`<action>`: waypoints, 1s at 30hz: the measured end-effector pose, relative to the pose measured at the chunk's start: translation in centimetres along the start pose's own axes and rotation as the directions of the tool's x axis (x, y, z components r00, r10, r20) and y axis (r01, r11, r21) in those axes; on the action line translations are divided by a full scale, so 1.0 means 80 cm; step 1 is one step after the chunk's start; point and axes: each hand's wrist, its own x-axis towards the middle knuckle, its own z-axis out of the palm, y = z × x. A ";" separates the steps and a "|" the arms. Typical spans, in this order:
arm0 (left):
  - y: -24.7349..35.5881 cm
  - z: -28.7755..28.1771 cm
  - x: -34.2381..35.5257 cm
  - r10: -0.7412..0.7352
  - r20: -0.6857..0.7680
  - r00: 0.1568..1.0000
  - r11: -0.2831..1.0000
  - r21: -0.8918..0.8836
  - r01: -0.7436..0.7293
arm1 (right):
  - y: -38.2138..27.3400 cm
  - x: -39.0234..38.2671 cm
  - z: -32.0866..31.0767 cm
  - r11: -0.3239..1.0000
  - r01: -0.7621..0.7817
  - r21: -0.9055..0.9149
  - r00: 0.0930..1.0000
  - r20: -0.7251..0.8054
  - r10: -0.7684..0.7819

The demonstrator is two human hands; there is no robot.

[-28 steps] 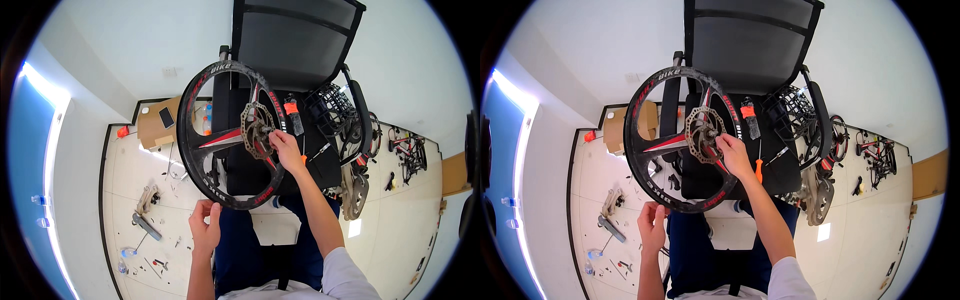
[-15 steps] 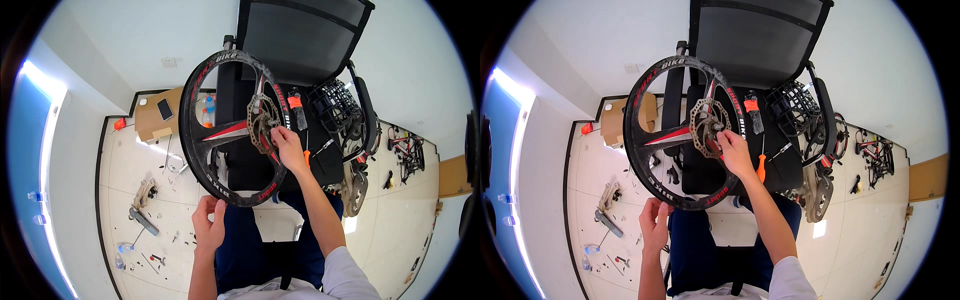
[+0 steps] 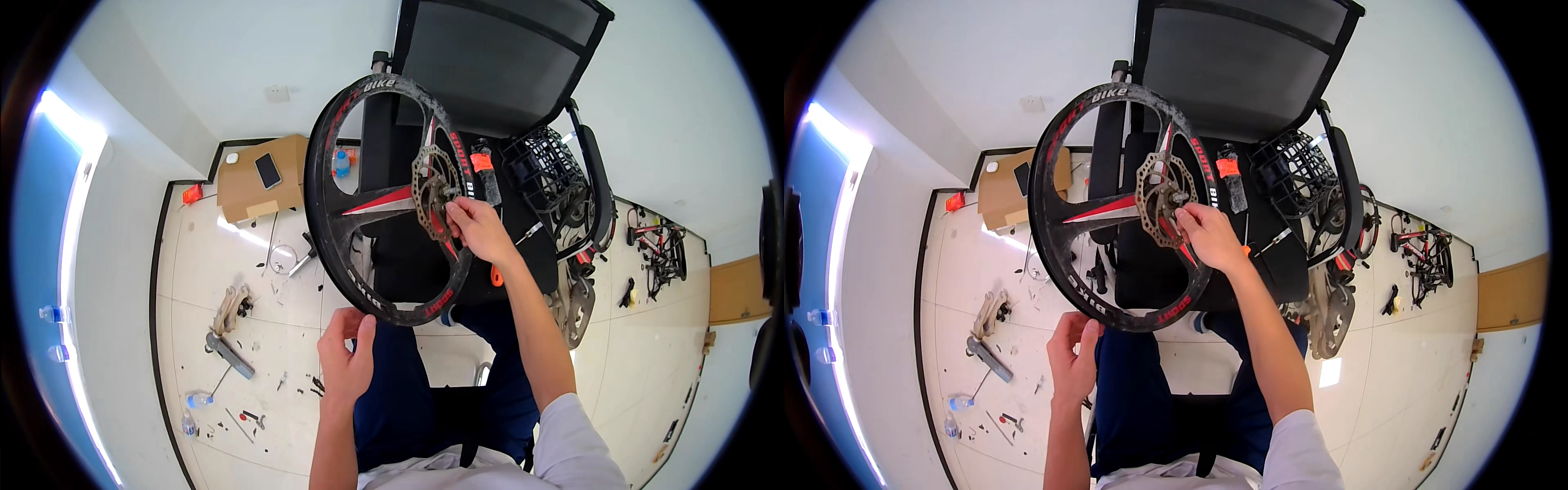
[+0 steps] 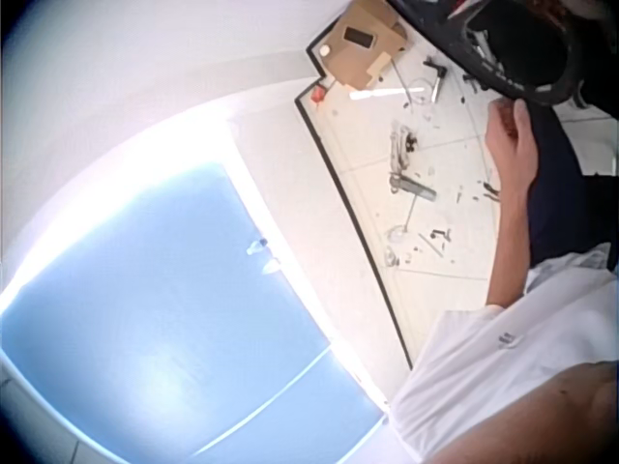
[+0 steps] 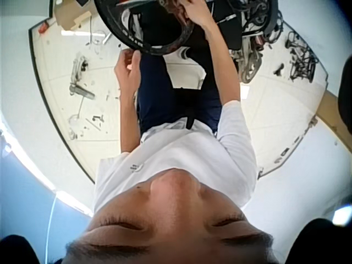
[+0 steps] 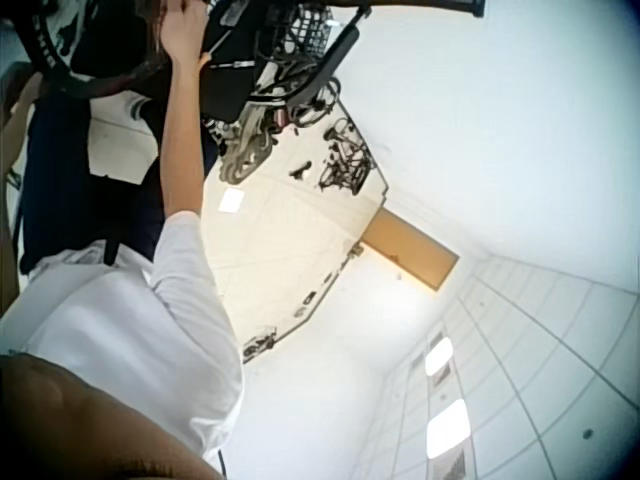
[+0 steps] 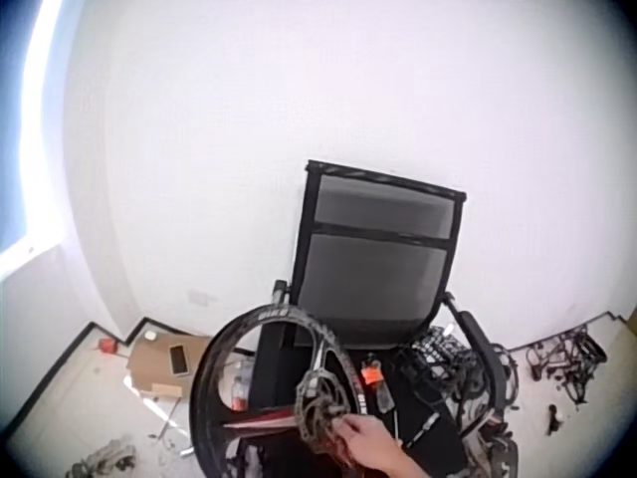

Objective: The person is seated and working on a bicycle wheel mounted on a stand. They use a screwdriver to adjust the hub and cassette area, repeatedly spinning the wheel to check alignment and function.

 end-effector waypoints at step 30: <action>-0.005 -0.003 0.001 -0.006 0.002 1.000 1.000 -0.026 0.006 | 0.000 0.000 0.001 0.801 -0.268 0.535 0.963 0.133 0.234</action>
